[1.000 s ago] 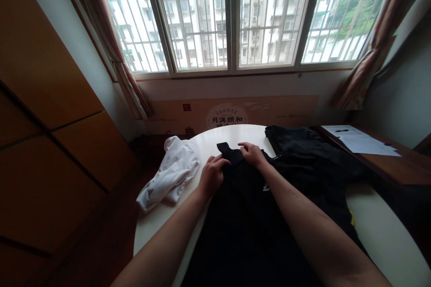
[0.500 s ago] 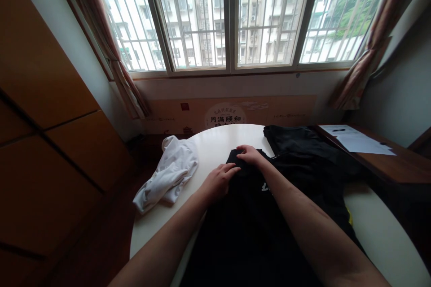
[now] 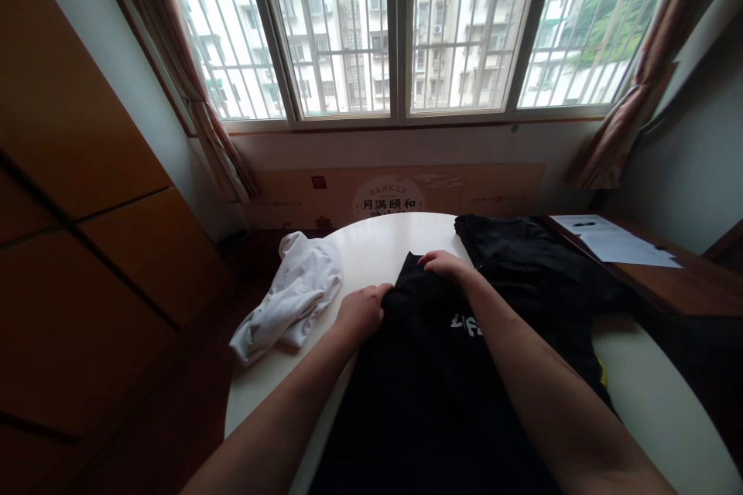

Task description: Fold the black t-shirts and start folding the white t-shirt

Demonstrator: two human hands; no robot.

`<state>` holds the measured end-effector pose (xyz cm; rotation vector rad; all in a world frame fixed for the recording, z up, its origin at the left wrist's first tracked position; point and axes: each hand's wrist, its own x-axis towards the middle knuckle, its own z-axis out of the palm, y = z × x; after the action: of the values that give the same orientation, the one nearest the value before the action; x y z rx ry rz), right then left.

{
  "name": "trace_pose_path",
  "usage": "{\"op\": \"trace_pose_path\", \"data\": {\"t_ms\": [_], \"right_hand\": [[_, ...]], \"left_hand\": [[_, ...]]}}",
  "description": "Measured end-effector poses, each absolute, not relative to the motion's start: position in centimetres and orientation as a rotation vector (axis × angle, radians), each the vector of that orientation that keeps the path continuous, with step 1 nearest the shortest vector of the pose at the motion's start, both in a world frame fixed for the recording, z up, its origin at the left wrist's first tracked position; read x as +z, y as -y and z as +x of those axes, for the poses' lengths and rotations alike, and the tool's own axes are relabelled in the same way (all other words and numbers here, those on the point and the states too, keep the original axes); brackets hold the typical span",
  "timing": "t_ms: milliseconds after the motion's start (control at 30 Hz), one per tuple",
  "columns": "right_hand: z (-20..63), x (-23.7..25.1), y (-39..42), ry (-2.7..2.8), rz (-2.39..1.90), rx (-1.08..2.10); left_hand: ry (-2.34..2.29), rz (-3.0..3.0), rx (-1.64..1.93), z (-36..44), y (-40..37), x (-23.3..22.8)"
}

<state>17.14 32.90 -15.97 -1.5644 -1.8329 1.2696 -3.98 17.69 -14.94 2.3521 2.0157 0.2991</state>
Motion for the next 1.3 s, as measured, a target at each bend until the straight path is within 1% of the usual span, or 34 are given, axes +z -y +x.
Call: {"op": "trace_pose_path", "data": {"t_ms": [133, 200, 333, 400, 600, 633, 700, 767, 833, 933, 1033, 1167, 1300], "right_hand": [[17.6, -15.6, -32.7, 1.988, -1.687, 1.174], [17.6, -15.6, -32.7, 2.026, -1.732, 1.091], [17.4, -16.1, -32.9, 2.038, -1.695, 0.787], [17.2, -16.5, -33.1, 2.059, -1.643, 0.702], [17.0, -17.0, -33.1, 2.104, -1.626, 0.62], [17.0, -17.1, -33.0, 2.099, -1.637, 0.603], [17.0, -17.2, -33.0, 2.08, -1.658, 0.559], [17.0, -17.2, -32.9, 2.061, -1.669, 0.49], [17.0, -17.3, -32.9, 2.056, -1.675, 0.394], [16.8, -17.6, -33.1, 2.088, -1.718, 0.284], [16.7, -17.6, -33.7, 2.155, -1.77, 0.268], [16.4, -16.8, -34.8, 2.217, -1.745, 0.267], [15.4, -16.2, -36.0, 2.209, -1.621, 0.248]], "left_hand": [[-2.074, 2.313, 0.142, -4.2, -17.5, -14.7], [-2.037, 2.384, 0.136, -4.2, -17.4, -14.7], [-1.751, 2.609, 0.388, -4.4, -17.6, -15.1], [-1.65, 2.608, 0.49, -4.6, -17.7, -15.2], [-1.283, 2.587, 0.446, -5.6, -17.6, -14.3], [-1.313, 2.555, 0.464, -5.7, -17.6, -14.1], [-1.546, 2.444, 0.487, -5.4, -17.6, -13.9], [-1.85, 2.323, 0.437, -5.0, -17.7, -14.0], [-2.04, 2.246, 0.344, -4.4, -17.7, -14.3], [-2.083, 2.227, 0.29, -3.7, -17.6, -14.6], [-2.041, 2.195, 0.32, -3.4, -17.4, -14.7], [-2.027, 2.102, 0.419, -3.7, -17.6, -14.4], [-2.004, 1.923, 0.545, -4.9, -18.0, -13.8]]}}
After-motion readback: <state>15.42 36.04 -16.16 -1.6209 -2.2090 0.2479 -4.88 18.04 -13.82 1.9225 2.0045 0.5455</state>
